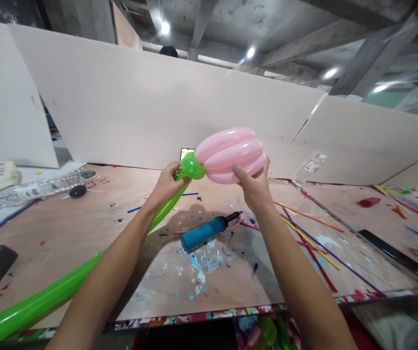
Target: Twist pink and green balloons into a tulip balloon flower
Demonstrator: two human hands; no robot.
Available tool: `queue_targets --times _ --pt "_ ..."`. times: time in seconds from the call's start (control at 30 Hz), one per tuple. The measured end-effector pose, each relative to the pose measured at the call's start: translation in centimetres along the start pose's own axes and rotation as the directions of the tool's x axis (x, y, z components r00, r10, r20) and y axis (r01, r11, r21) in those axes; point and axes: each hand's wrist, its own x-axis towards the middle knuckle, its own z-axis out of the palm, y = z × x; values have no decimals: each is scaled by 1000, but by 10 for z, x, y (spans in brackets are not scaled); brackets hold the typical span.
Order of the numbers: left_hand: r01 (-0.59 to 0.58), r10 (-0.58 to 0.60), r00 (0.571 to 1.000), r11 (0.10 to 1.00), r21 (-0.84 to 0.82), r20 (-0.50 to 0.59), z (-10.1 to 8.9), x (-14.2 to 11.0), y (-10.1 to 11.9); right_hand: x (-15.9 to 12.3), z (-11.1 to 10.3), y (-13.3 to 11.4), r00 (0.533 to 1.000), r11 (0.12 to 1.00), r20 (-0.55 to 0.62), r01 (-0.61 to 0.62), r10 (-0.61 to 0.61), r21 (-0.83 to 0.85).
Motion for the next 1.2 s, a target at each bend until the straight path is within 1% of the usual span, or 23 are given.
queue_targets --times 0.1,0.2,0.3,0.37,0.43,0.5,0.6,0.67,0.77,0.87,0.9,0.93,0.97,1.0,1.03,1.07,1.13,1.17,1.2 --pt "-5 4 1000 999 -52 -18 2 -1 -4 15 -1 -5 999 998 29 -39 38 50" --pt "-17 16 1000 999 -52 -13 0 -2 -9 36 -5 -6 999 999 22 -23 24 -33" --pt "-56 56 998 998 18 31 -5 -3 -11 57 -11 -6 1000 992 18 14 -12 -122" --pt "-115 110 992 990 85 59 -8 -4 -10 65 -13 -5 998 984 23 53 -50 -167" --pt "-186 175 981 972 145 84 -9 -4 -8 67 -12 -5 996 974 15 90 -89 -206" --pt "-205 196 978 965 165 66 -8 -4 -6 64 -10 -6 993 965 10 120 -121 -232" --pt "-131 132 991 985 110 2 -6 -4 -7 56 -6 -9 988 958 38 152 -147 -245" --pt "-93 94 995 994 58 -13 -7 -4 -8 54 -7 -11 989 964 69 140 -127 -227" --pt "-11 9 998 1000 -27 -64 -11 -3 -9 50 -11 -7 996 994 85 34 -25 -105" --pt "94 -120 984 978 -185 -130 -10 0 -5 34 -10 4 989 992 87 -122 118 39" --pt "113 -148 979 966 -233 -140 -7 3 -3 25 -5 9 978 982 118 -178 170 61" --pt "119 -161 977 957 -265 -143 -3 6 1 15 2 13 960 969 173 -236 221 72" --pt "109 -154 978 954 -280 -143 3 9 5 4 12 17 932 954 252 -289 260 82" --pt "85 -130 981 956 -280 -145 11 13 10 -7 25 19 894 935 346 -338 284 107" --pt "48 -90 985 961 -272 -144 19 18 17 -15 39 21 863 912 417 -378 284 160" --pt "3 -39 990 965 -261 -133 27 22 25 -22 53 21 845 884 466 -404 262 234" --pt "-87 69 994 970 -228 -84 38 29 42 -25 75 17 858 839 453 -419 242 348" --pt "-119 111 992 973 -199 -54 39 32 51 -21 80 13 875 824 423 -412 237 389" --pt "-141 139 990 977 -160 -19 36 33 61 -14 79 6 895 814 378 -395 236 426"
